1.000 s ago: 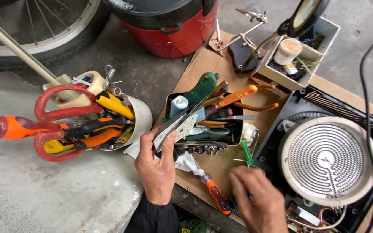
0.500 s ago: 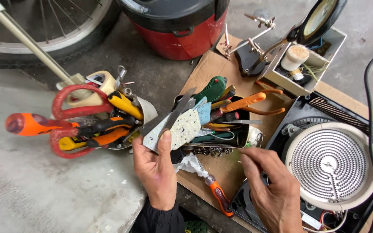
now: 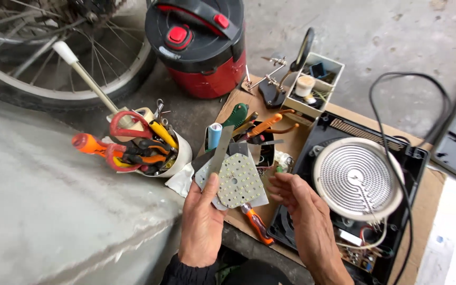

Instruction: The person is organizing various repair tools and small parts in a tin while disassembling an induction cooker for repair.

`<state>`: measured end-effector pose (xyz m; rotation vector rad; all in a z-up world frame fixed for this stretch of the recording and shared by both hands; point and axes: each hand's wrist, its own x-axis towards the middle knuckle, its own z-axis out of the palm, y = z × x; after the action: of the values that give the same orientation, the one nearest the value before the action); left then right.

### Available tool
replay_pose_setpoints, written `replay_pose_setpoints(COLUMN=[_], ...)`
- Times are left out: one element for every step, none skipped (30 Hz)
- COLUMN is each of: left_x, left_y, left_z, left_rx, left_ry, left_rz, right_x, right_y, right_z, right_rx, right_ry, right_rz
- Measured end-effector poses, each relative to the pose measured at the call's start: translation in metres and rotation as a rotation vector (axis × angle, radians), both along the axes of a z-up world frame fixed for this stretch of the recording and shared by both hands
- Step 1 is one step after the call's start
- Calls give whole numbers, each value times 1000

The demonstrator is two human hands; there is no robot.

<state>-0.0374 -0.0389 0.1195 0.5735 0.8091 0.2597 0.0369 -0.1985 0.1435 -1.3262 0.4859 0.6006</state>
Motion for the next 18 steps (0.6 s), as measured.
replay_pose_setpoints(left_x=[-5,-9,-13,-18,-23,-27,-31,-36,-41,-47,-52,-57,-61,-66,-71,-75,-78,-81], left_y=[-3,-7,-10,-13,-16,-21,-24,-28,-31,-35,-40,-44,-48,-53,-57,-58,-60,-63], left_z=[7,14,22,29,36,42,47,54,60,67,75,82,85,85,86,90,95,99], left_rx=[5,20,35,40,60,83,90,104,117,122,154,183,184,179,173,172,185,203], left_ry=[-13,-32,-51,-66,-73,-82,-98,-116,-133,-146,-162,-175,-184,-225,-265,-268,-263,-263], left_rz=[-7,-44,-82,-93,-120,-149,-162,-200,-238,-254,-302,-349,-361,-384,-407,-418,-468,-514], right_x=[-8,-16,-24,-32,-40,-48,-54,-60,-66,-73,-79,-84,-89,-96,-102,-109,-115,-120], right_y=[-4,-8,-13,-17,-21,-27,-30,-33,-36,-40,-43,-46,-46,-45,-44,-45,-46,-47], right_z=[10,19,29,36,42,47,53,61,68,76,83,91,100,107,113,114,114,113], right_rx=[5,38,72,78,108,141,149,167,184,188,204,215,215,217,220,220,197,178], right_ry=[-13,24,61,46,37,25,8,-11,-30,-43,-105,-161,-170,-104,-36,-39,-67,-100], right_rz=[-7,-70,-131,-142,-155,-170,-183,-190,-196,-211,-164,-114,-127,-211,-293,-304,-358,-408])
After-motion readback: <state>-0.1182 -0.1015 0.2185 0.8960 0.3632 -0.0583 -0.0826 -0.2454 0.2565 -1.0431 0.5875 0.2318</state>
